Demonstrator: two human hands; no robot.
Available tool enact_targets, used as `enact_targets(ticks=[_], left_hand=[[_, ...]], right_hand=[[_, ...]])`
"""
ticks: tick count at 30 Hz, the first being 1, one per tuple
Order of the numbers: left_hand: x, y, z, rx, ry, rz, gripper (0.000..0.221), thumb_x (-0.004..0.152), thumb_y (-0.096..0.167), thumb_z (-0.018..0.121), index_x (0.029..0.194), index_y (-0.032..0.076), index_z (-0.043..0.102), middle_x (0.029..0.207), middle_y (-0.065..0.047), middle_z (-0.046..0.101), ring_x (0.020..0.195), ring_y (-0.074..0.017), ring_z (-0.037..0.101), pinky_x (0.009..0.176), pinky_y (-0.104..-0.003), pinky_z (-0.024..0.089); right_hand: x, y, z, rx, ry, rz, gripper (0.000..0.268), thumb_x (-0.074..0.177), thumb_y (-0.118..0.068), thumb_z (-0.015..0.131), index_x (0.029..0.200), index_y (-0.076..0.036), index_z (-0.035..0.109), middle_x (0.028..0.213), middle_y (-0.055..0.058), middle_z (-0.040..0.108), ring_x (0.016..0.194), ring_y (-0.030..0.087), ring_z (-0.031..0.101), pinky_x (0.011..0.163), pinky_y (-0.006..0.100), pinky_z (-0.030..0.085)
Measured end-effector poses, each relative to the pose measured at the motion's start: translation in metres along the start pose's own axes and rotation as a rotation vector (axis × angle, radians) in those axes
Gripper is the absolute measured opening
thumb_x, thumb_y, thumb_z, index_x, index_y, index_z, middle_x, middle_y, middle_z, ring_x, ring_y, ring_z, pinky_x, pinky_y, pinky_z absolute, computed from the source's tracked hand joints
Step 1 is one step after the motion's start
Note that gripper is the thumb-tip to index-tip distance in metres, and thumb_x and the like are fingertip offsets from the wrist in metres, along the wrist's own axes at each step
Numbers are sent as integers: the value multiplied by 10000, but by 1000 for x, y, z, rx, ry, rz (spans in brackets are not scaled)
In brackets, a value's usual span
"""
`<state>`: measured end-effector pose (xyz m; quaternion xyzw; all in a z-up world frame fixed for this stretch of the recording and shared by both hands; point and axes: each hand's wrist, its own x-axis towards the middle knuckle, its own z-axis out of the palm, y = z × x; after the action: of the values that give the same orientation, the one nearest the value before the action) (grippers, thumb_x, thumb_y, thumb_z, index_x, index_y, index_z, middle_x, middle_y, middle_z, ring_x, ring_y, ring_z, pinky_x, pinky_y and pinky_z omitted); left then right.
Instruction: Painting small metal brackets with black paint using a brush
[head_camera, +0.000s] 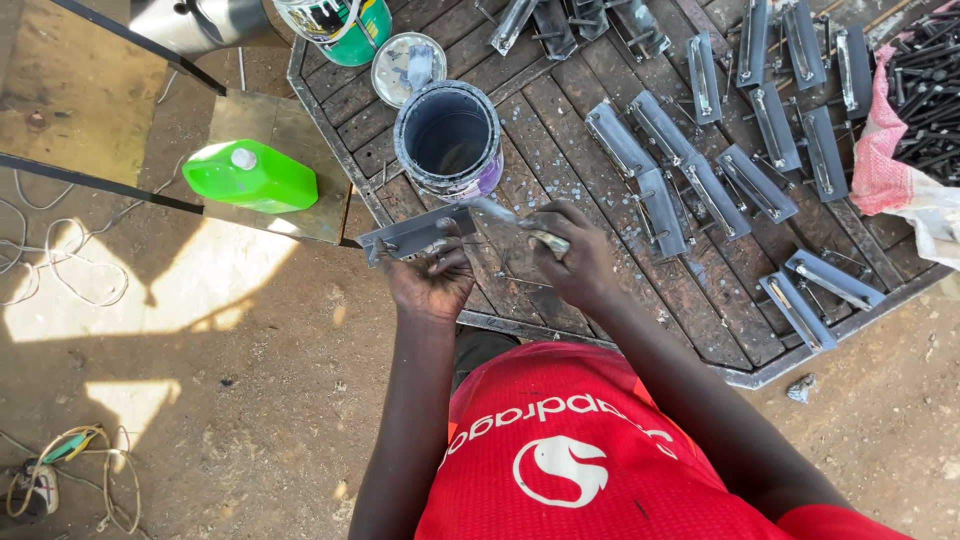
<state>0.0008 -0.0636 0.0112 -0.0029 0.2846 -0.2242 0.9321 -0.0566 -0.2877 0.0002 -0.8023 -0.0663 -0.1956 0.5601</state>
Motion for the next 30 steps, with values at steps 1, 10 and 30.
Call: enact_targets(ticks=[1,10,30], left_hand=[[1,3,-2,-1,-3,8,807,871,820,454,997,45,640,948,-91,628,601,-66,567,420,-93,402],[-11,-9,13,-14,-27,-33,738,903,759,469,978,45,637,925,-90,620,573,-56,561,403,-99,386],[-8,-6,13,32,-112,13,866,807,877,481,1048,59,631,937,-53,581,629,-74,561,436,-91,406]], right_hand=[[0,-4,-4,5,-5,-4,243,811,-46,672,1031,-70,771,1080,206,684,997,476,687,843,514,556],[12,-22,0,140,-30,21,218,813,-25,661,1002,-62,763,1021,207,688,975,472,678,846,504,547],[44,-35,-26,-268,-97,-251,221,746,-96,676,956,-114,742,951,117,678,900,370,679,831,425,468]])
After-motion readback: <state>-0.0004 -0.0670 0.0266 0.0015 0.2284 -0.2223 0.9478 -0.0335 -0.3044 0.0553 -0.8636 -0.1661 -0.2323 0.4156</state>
